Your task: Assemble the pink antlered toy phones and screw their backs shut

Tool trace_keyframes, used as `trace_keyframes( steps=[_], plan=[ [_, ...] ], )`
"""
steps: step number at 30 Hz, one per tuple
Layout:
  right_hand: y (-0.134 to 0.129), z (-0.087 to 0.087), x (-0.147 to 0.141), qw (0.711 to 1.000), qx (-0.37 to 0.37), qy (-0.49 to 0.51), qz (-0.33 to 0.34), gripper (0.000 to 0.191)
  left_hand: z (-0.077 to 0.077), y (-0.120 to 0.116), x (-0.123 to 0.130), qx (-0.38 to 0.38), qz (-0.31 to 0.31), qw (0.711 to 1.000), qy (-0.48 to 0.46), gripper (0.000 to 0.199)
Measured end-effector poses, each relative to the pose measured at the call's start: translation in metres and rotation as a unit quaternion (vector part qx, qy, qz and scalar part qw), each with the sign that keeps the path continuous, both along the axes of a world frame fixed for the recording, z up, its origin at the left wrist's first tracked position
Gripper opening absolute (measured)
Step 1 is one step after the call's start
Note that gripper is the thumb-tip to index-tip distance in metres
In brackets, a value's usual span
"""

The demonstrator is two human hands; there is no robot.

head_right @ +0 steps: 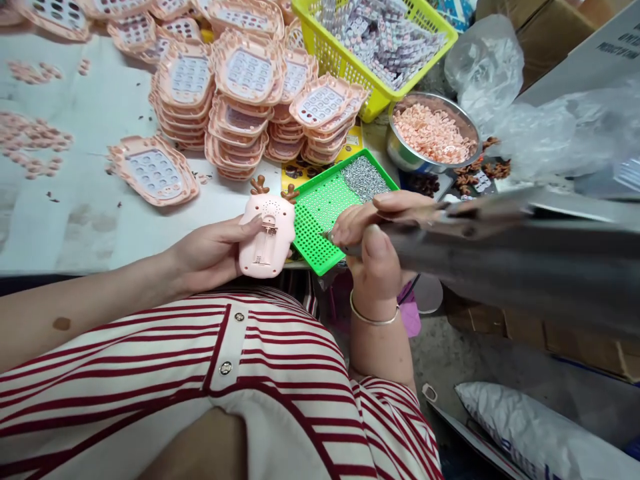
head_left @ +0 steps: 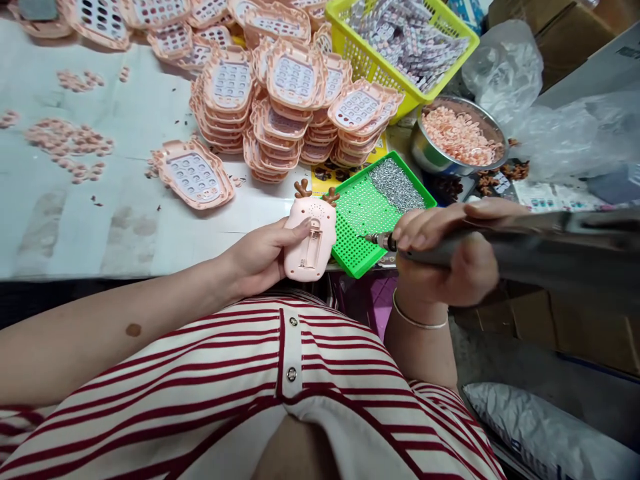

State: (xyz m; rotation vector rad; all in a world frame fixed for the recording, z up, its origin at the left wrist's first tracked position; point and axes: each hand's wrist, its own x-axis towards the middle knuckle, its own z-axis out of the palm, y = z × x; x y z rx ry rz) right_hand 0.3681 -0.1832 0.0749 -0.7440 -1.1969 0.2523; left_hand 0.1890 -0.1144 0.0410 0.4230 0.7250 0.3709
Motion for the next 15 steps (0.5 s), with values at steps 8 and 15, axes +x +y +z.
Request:
trace_keyframes(
  steps=[8,15],
  plan=[
    [-0.023,0.019,-0.035,0.983,-0.067,-0.019,0.172,0.019,0.0,-0.002,0.004,0.013,0.036,0.999,-0.02,0.019],
    [-0.025,0.009,-0.044,0.981,-0.081,-0.008,0.176,0.025,0.002,-0.002,0.005,0.008,0.036,0.999,-0.015,0.017]
  ],
)
